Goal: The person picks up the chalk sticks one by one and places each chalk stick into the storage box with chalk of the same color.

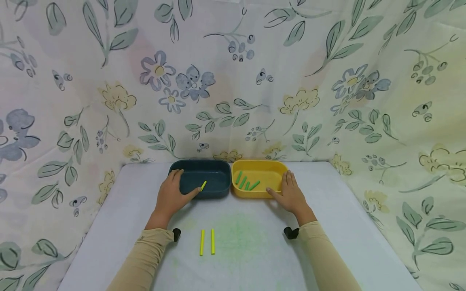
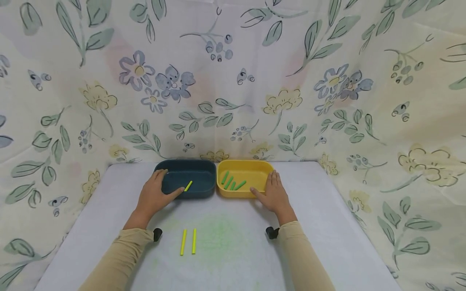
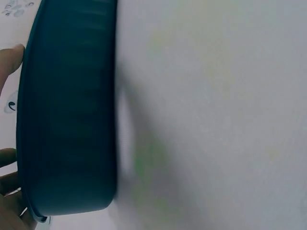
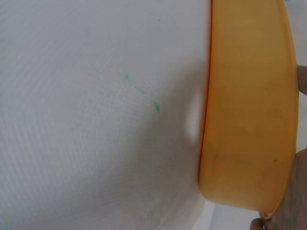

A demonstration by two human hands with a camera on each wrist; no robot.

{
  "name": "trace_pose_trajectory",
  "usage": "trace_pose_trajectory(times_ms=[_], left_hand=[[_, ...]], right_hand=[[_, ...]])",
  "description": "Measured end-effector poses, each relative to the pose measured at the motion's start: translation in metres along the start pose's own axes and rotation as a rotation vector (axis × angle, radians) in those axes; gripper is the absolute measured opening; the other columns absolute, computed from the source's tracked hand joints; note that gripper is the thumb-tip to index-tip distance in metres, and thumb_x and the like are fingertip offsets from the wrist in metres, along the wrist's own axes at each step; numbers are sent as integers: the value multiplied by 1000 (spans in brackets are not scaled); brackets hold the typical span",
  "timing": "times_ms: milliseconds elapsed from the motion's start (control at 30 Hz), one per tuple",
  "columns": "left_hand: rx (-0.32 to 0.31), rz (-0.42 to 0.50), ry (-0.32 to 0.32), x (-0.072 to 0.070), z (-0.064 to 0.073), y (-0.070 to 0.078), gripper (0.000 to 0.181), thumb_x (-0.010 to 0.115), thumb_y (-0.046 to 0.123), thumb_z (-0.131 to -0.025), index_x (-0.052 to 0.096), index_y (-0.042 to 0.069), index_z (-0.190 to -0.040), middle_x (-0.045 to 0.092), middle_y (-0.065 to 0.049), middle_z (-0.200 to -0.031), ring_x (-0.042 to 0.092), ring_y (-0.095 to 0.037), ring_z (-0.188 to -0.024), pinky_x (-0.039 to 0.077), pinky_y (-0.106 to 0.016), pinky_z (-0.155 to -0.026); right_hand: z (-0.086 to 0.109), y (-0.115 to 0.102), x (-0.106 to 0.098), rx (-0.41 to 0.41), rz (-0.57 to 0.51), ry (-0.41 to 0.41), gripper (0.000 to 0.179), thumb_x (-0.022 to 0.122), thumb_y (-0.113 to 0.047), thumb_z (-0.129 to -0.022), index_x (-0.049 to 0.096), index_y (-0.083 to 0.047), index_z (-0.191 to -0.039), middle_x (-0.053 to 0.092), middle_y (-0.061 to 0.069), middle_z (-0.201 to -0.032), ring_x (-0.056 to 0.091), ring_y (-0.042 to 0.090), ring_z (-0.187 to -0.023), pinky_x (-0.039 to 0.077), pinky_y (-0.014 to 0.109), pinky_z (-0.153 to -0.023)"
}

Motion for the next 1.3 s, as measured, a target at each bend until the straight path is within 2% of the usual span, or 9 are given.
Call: trace_pose_trajectory(times_ms=[100,300,533,600,867,1133,1300], left_hand=[[-15,-25,-18,2,0,-4,110,80,70,-83,42,-1,-160,41,-27,-163,52,-53,-139,46,-70,-111],[-19,-65,-11,2,-3,-7,122,78,74,-81,36,-6,-161,36,-32,-164,45,-54,-144,42,-69,-116],[-71,-90,-52,2,-4,-12,138,76,82,-77,21,-10,-165,16,-34,-172,17,-54,-161,24,-70,-127],[-84,-91,-67,1,-4,-13,142,75,83,-76,16,-12,-165,13,-34,-173,12,-53,-162,20,-69,-129],[-126,-124,-139,4,-4,-14,145,67,88,-79,9,-15,-164,5,-36,-173,6,-54,-162,12,-67,-131],[-121,-195,-159,10,-4,-17,142,58,92,-83,10,-14,-164,2,-35,-174,7,-53,-163,11,-66,-132],[-118,-208,-153,11,-3,-18,141,56,92,-83,11,-14,-164,3,-35,-174,8,-54,-162,11,-67,-132]], right_hand=[[1,0,0,0,3,-1,119,37,-81,-100,1,12,-165,-6,30,-176,-2,48,-164,16,61,-132],[0,0,0,2,13,-5,119,36,-81,-100,0,12,-165,-6,30,-176,-2,47,-165,15,61,-133],[0,-1,0,4,8,-5,119,36,-82,-100,1,12,-165,-6,30,-176,-2,47,-165,15,61,-133],[0,-1,0,3,6,-3,119,36,-82,-100,2,12,-165,-6,30,-176,-2,48,-164,15,61,-133],[0,1,0,13,16,-13,119,35,-82,-100,1,12,-165,-7,29,-176,-3,47,-165,14,61,-133],[0,3,1,8,8,-11,119,36,-82,-100,0,12,-165,-7,30,-175,-4,48,-164,14,62,-133],[-1,1,1,-2,13,-7,119,36,-81,-101,1,13,-165,-7,30,-175,-3,48,-164,14,61,-133]])
Point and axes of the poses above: each hand's wrist, its own z-axis away from the middle knuckle, its own x-axis out of the palm, y = z × x, the point moved 1 cm from there along -z, towards the middle knuckle
